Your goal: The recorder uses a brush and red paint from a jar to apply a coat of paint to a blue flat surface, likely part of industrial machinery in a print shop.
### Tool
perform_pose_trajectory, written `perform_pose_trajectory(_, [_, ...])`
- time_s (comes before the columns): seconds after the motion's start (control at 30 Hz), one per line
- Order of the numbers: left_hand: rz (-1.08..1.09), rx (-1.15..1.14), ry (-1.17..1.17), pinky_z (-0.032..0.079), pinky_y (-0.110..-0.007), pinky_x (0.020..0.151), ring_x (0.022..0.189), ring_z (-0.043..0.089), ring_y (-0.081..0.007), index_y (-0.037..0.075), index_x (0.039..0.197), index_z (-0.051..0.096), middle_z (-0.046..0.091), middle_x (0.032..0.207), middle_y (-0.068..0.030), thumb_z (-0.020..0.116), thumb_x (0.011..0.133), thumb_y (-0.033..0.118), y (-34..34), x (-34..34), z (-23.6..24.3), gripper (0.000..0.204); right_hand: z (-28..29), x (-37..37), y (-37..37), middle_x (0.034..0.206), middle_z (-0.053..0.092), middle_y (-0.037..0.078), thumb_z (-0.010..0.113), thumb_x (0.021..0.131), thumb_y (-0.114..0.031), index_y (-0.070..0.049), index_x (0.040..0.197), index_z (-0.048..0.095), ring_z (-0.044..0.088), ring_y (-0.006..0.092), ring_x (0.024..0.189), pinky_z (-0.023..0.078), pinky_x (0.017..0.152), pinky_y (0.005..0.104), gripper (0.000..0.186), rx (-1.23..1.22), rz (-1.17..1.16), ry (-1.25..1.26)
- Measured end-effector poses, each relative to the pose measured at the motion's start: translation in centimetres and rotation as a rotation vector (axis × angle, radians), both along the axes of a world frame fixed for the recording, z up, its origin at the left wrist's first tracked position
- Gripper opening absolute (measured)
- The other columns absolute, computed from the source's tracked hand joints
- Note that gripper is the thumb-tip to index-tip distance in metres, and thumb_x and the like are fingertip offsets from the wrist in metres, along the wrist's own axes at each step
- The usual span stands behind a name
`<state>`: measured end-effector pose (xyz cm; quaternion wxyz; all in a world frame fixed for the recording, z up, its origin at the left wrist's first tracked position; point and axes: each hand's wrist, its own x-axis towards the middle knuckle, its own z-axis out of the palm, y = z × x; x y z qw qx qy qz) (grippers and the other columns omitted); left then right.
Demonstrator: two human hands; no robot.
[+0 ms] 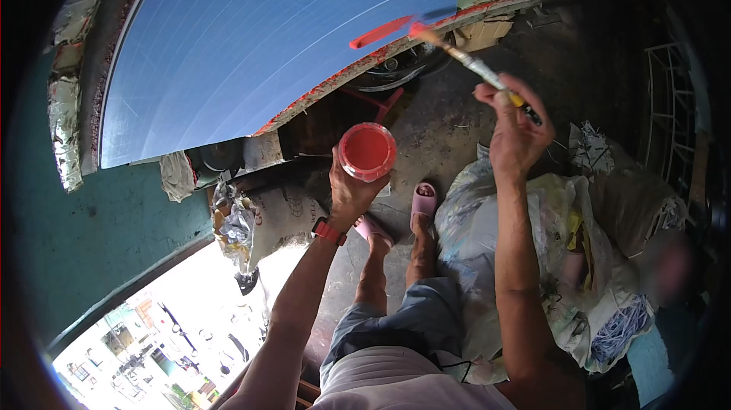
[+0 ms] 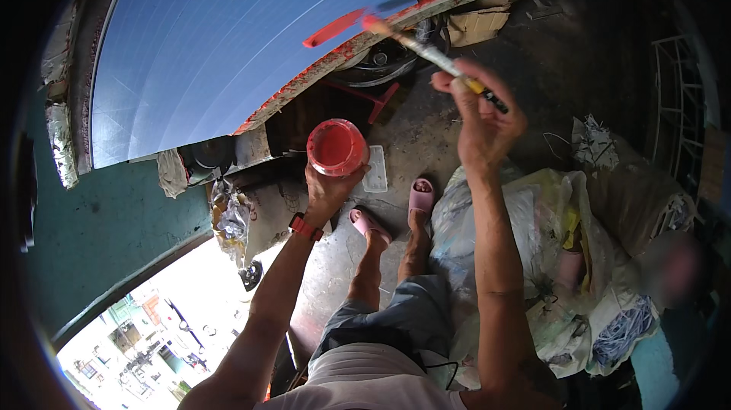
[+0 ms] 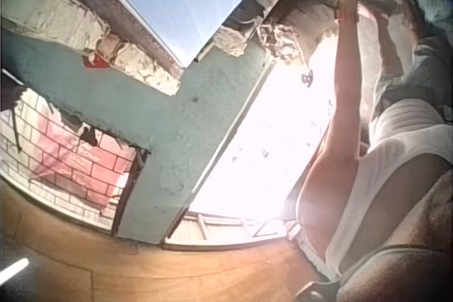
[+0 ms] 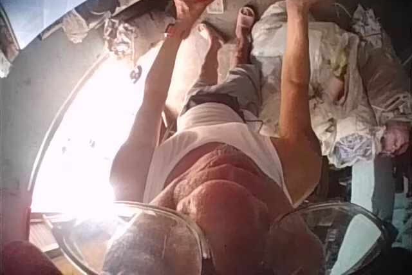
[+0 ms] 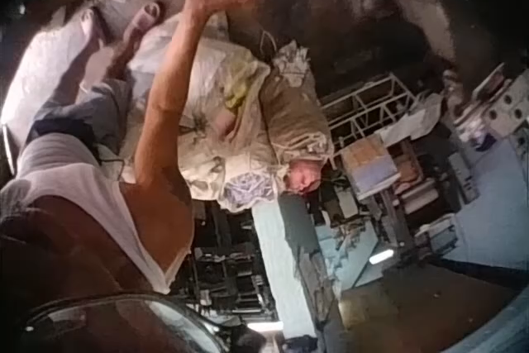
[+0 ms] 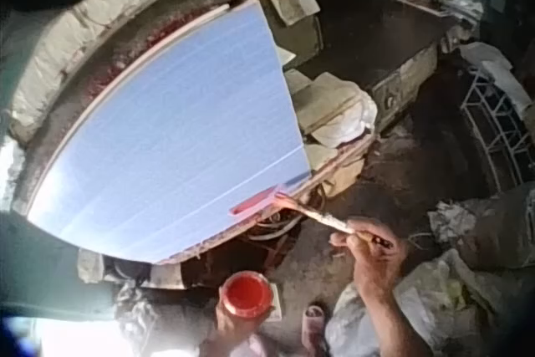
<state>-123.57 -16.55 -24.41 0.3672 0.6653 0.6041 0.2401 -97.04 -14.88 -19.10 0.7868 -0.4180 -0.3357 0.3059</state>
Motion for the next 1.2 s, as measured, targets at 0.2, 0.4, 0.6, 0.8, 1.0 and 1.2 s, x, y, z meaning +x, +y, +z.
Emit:
perform_pose_trajectory(0.2, [0.032, -0.071, -0.017, 0.052, -0.039, 0.092, 0.107, 0.063, -0.0265, 0.004, 0.125, 0.047, 0.062, 0.117, -0.0131, 0.094, 0.058, 0.023, -1.4, -1.3, -0.4, 0.084, -0.8, -4.2, 1.4, 0.101, 0.069, 0.015, 0.068, 0.085, 0.009, 0.001, 0.105, 0.068, 0.071, 0.0209, 0.09, 0.061, 0.078, 0.0303, 0.021, 0.042, 0.091, -0.188])
perform_pose_trajectory(0.4, [0.043, -0.011, -0.043, 0.053, -0.035, 0.089, 0.103, 0.065, -0.0216, 0.003, 0.121, 0.054, 0.065, 0.113, -0.0102, 0.093, 0.06, 0.019, -2.3, -2.0, -0.7, 0.073, -1.3, 0.9, 1.7, 0.103, 0.068, 0.02, 0.061, 0.092, 0.006, 0.007, 0.111, 0.064, 0.071, 0.0268, 0.091, 0.062, 0.084, 0.037, 0.019, 0.08, -0.047, -0.035])
perform_pose_trajectory(0.6, [0.03, -0.053, -0.021, 0.052, -0.038, 0.09, 0.105, 0.064, -0.0252, 0.003, 0.124, 0.049, 0.063, 0.116, -0.0122, 0.094, 0.058, 0.022, -2.9, -2.7, -0.9, 0.082, 0.1, -0.5, 0.4, 0.096, 0.07, 0.016, 0.065, 0.089, 0.006, 0.003, 0.112, 0.066, 0.071, 0.0249, 0.087, 0.06, 0.079, 0.0348, 0.023, 0.129, 0.05, -0.056])
perform_pose_trajectory(0.8, [0.039, -0.012, -0.059, 0.053, -0.034, 0.089, 0.102, 0.064, -0.0188, 0.004, 0.12, 0.058, 0.065, 0.114, -0.0075, 0.092, 0.062, 0.014, -3.4, -2.2, -0.3, 0.068, -2.2, -0.3, 2.9, 0.102, 0.069, 0.017, 0.065, 0.088, 0.008, 0.004, 0.108, 0.066, 0.071, 0.0243, 0.091, 0.062, 0.085, 0.0345, 0.021, 0.09, -0.016, -0.084])
perform_pose_trajectory(1.0, [0.063, -0.076, -0.08, 0.052, -0.035, 0.092, 0.106, 0.062, -0.0193, 0.004, 0.124, 0.055, 0.063, 0.118, -0.0076, 0.092, 0.061, 0.014, -3.7, -2.7, 0.1, 0.073, -1.2, 4.1, 0.9, 0.1, 0.069, 0.02, 0.062, 0.092, 0.005, 0.008, 0.108, 0.064, 0.071, 0.0248, 0.088, 0.062, 0.082, 0.0336, 0.017, -0.028, -0.169, -0.097])
perform_pose_trajectory(1.2, [0.071, -0.073, -0.056, 0.051, -0.036, 0.093, 0.109, 0.061, -0.0199, 0.005, 0.126, 0.053, 0.062, 0.12, -0.0079, 0.093, 0.062, 0.016, -4.4, -2.2, 0.8, 0.076, 0.3, -2.0, 0.6, 0.084, 0.07, 0.016, 0.066, 0.091, -0.001, 0.006, 0.104, 0.063, 0.072, 0.0203, 0.072, 0.063, 0.063, 0.03, 0.015, 0.018, 0.116, 0.136])
